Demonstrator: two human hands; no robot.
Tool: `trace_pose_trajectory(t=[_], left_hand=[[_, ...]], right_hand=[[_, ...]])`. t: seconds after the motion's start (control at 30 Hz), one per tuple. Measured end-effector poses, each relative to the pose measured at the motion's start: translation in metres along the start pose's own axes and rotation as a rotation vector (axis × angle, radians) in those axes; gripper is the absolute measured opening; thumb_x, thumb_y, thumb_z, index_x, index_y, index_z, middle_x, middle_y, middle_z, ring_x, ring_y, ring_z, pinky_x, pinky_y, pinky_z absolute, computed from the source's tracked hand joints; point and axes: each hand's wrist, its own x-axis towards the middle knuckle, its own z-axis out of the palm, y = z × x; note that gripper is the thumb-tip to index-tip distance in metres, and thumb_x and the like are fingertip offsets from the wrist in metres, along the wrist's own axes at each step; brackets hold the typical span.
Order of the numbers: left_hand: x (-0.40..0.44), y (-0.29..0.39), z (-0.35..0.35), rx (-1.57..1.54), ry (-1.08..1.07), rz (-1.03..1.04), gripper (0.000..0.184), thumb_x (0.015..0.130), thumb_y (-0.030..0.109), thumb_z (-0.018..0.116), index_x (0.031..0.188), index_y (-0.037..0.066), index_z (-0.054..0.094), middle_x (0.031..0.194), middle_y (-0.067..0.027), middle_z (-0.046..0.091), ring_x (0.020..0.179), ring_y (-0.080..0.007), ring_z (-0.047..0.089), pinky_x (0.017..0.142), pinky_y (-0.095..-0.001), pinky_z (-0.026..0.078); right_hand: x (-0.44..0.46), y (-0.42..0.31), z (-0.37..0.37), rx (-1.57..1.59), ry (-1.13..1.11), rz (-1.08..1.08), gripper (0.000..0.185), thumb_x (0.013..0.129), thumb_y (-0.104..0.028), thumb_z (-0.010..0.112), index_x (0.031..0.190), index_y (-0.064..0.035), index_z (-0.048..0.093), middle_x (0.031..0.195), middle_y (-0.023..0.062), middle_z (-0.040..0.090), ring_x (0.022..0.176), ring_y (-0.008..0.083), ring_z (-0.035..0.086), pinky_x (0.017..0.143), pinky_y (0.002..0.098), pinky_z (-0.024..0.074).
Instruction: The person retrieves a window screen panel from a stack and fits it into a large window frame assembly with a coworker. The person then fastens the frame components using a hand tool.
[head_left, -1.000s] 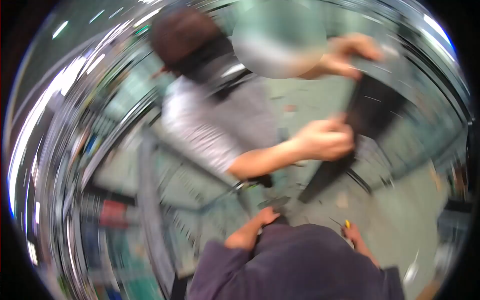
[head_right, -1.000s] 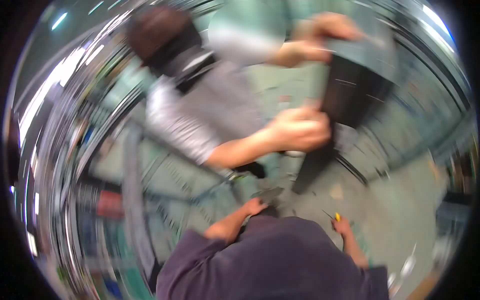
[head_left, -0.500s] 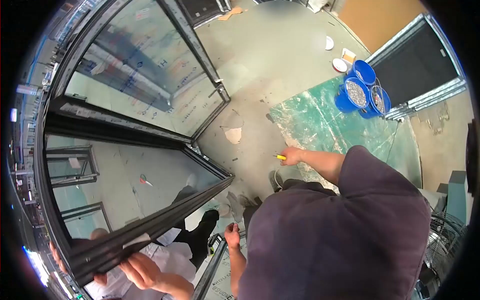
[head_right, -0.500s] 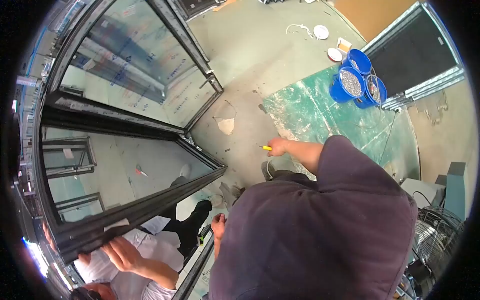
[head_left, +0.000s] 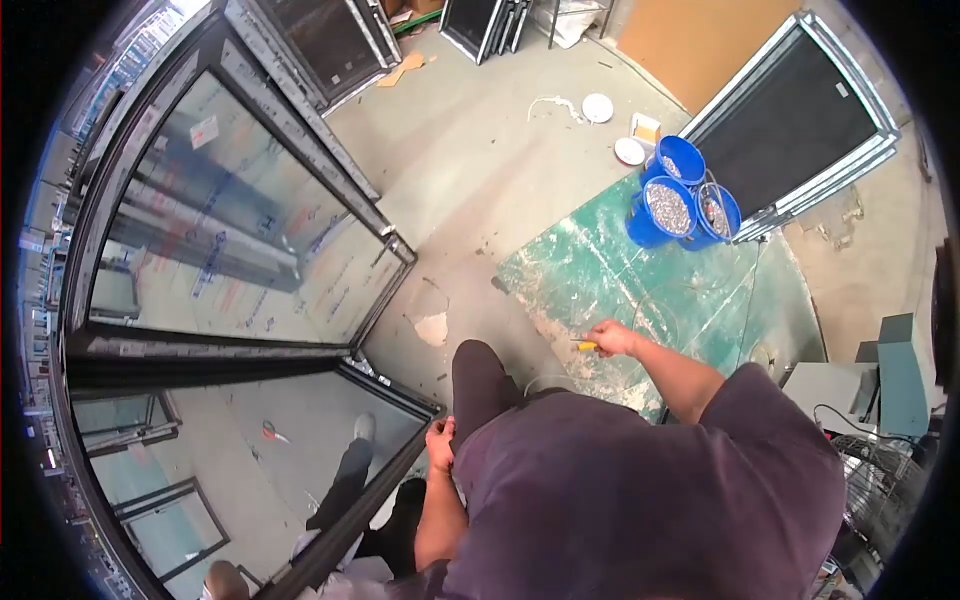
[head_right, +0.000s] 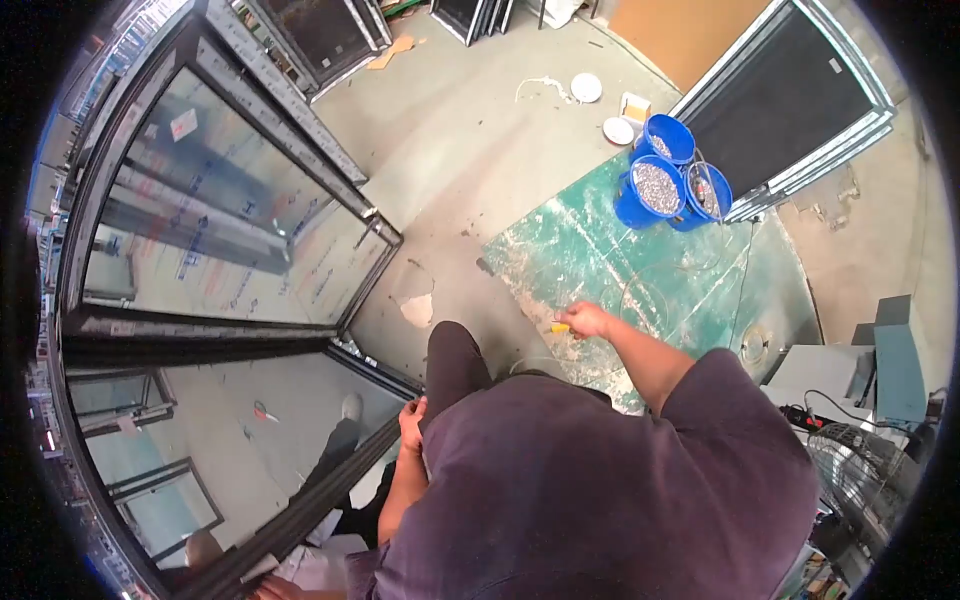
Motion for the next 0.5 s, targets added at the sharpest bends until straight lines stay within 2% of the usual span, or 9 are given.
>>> trace_pose_trajectory(t=[0.03,0.1,0.23,0.27,0.33,0.4,0.43,0.5], left_hand=[[0.010,0.024,0.005,-0.001,-0.058,0.024,0.034,0.090,0.028,0.066,0.099,-0.004,0.064,0.083,-0.0053,0.065,0.070,-0.0137,0.057,0.065,-0.0281,0.047],[0.018,0.089,0.016,0.184,-0.075,0.009,0.035,0.090,0.029,0.065,0.101,-0.004,0.065,0.083,-0.0054,0.066,0.069,-0.0141,0.058,0.065,-0.0295,0.048],[0.109,0.101,0.027,0.357,-0.157,0.055,0.039,0.088,0.032,0.065,0.098,-0.006,0.066,0.077,-0.0114,0.068,0.072,-0.0166,0.063,0.069,-0.0311,0.050],[0.134,0.102,0.031,0.356,-0.153,0.004,0.041,0.087,0.032,0.064,0.098,-0.007,0.066,0.077,-0.0120,0.068,0.073,-0.0178,0.064,0.071,-0.0318,0.050],[0.180,0.113,0.038,0.368,-0.184,-0.016,0.042,0.085,0.033,0.066,0.097,-0.007,0.067,0.080,-0.0139,0.070,0.075,-0.0199,0.066,0.073,-0.0325,0.051],[0.217,0.140,0.046,0.502,-0.214,-0.043,0.039,0.085,0.029,0.066,0.101,-0.007,0.066,0.079,-0.0144,0.069,0.073,-0.0207,0.068,0.071,-0.0336,0.053],[0.231,0.155,0.054,0.361,-0.195,-0.148,0.038,0.086,0.027,0.066,0.102,-0.007,0.066,0.082,-0.0146,0.070,0.074,-0.0206,0.068,0.069,-0.0333,0.054],[0.252,0.211,0.067,0.279,-0.273,-0.177,0.036,0.088,0.024,0.065,0.104,-0.008,0.064,0.087,-0.0148,0.069,0.078,-0.0203,0.068,0.068,-0.0322,0.055]], right_hand=[[-0.003,-0.006,-0.007,-0.029,0.027,0.011,0.036,0.088,-0.038,0.064,0.090,-0.0027,0.067,0.065,0.0063,0.061,0.055,0.0138,0.060,0.051,0.0284,0.0502],[-0.004,-0.010,-0.016,0.000,0.094,0.010,0.026,0.082,-0.026,0.072,0.095,-0.0047,0.067,0.068,0.0066,0.063,0.055,0.0132,0.061,0.051,0.0282,0.0499],[0.036,0.001,-0.038,-0.101,0.395,-0.127,0.029,0.076,-0.021,0.075,0.098,-0.0066,0.064,0.070,0.0078,0.063,0.057,0.0160,0.062,0.052,0.0298,0.0503],[0.049,-0.002,-0.043,-0.089,0.481,-0.158,0.029,0.075,-0.020,0.076,0.097,-0.0067,0.064,0.070,0.0080,0.063,0.057,0.0163,0.062,0.052,0.0299,0.0504],[0.076,-0.016,-0.058,0.174,0.502,-0.038,0.028,0.073,-0.018,0.076,0.096,-0.0068,0.064,0.071,0.0080,0.063,0.057,0.0169,0.061,0.053,0.0310,0.0507],[0.100,-0.039,-0.085,0.164,0.504,0.060,0.024,0.075,-0.023,0.073,0.092,-0.0076,0.066,0.082,0.0137,0.067,0.068,0.0250,0.067,0.070,0.0386,0.0536],[0.108,-0.060,-0.100,0.018,0.540,-0.042,0.016,0.076,-0.016,0.070,0.088,-0.0068,0.066,0.074,0.0089,0.065,0.061,0.0197,0.062,0.057,0.0343,0.0509],[0.131,-0.106,-0.135,-0.126,0.571,-0.206,0.018,0.079,-0.022,0.067,0.088,-0.0066,0.067,0.079,0.0111,0.067,0.070,0.0222,0.063,0.066,0.0365,0.0511]])
